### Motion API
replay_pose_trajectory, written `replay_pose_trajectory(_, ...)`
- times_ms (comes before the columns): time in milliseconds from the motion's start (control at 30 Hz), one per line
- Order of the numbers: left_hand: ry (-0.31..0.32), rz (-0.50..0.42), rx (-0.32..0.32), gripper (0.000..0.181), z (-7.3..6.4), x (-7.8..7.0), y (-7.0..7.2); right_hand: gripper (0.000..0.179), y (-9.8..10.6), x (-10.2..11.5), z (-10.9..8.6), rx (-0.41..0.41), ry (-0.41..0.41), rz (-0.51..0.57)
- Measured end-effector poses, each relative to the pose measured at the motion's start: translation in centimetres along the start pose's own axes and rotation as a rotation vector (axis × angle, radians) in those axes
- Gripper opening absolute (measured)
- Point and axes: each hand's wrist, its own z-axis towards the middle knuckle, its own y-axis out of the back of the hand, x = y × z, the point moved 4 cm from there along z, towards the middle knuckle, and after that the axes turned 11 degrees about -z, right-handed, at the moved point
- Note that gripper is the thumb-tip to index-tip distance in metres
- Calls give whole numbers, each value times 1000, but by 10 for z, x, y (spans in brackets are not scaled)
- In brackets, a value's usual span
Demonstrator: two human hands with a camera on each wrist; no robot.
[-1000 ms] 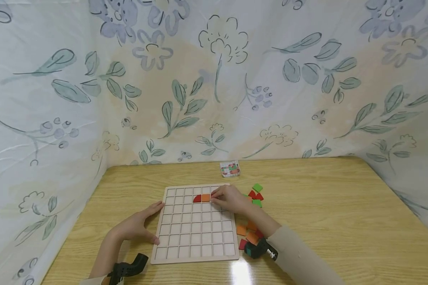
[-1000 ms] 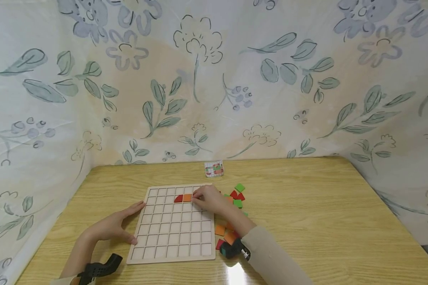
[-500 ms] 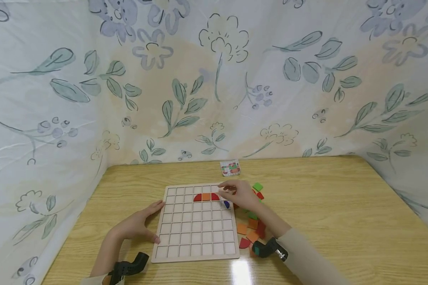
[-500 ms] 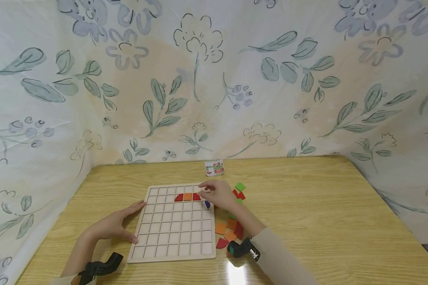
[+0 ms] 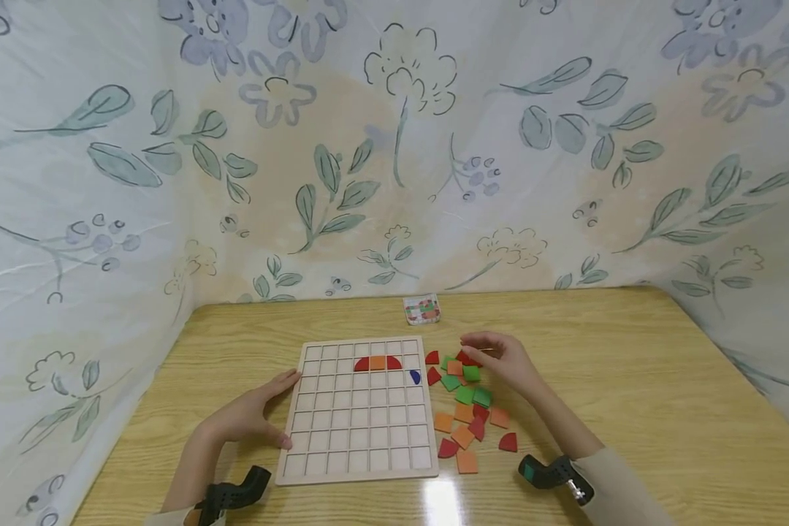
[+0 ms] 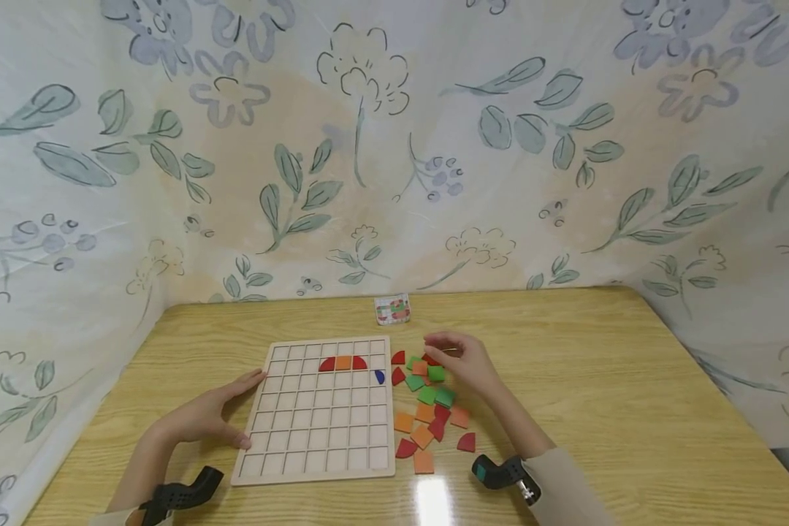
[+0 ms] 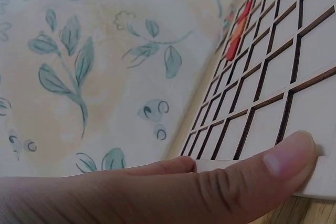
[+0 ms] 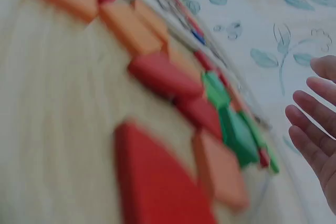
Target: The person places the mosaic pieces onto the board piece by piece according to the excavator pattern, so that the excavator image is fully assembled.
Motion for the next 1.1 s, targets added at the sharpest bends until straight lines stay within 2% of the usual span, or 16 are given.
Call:
replay_pose_trajectory(100, -2, -1, 2, 110, 0, -1, -1, 34, 4, -8, -9, 7, 0, -23)
replay_pose_trajectory(333, 15, 1, -7, 110, -2, -2, -1, 32, 3, -21, -22, 87, 8, -80)
replay_pose_trajectory(533, 22, -11, -7, 110, -2, -1, -2, 31, 3, -23, -26, 82, 116, -196)
replay_pose_trajectory(633, 21, -7, -7, 110, -1, 0, -2, 30, 3, -23, -27, 90, 156, -214)
replay_pose_trajectory(967, 31, -15, -11, 110, -2, -1, -3, 26, 1, -20, -27, 160, 128, -287)
replay_pose_trajectory(1100, 14, -27, -2, 109, -2, -2, -2, 26, 0, -21, -26, 154, 105, -290)
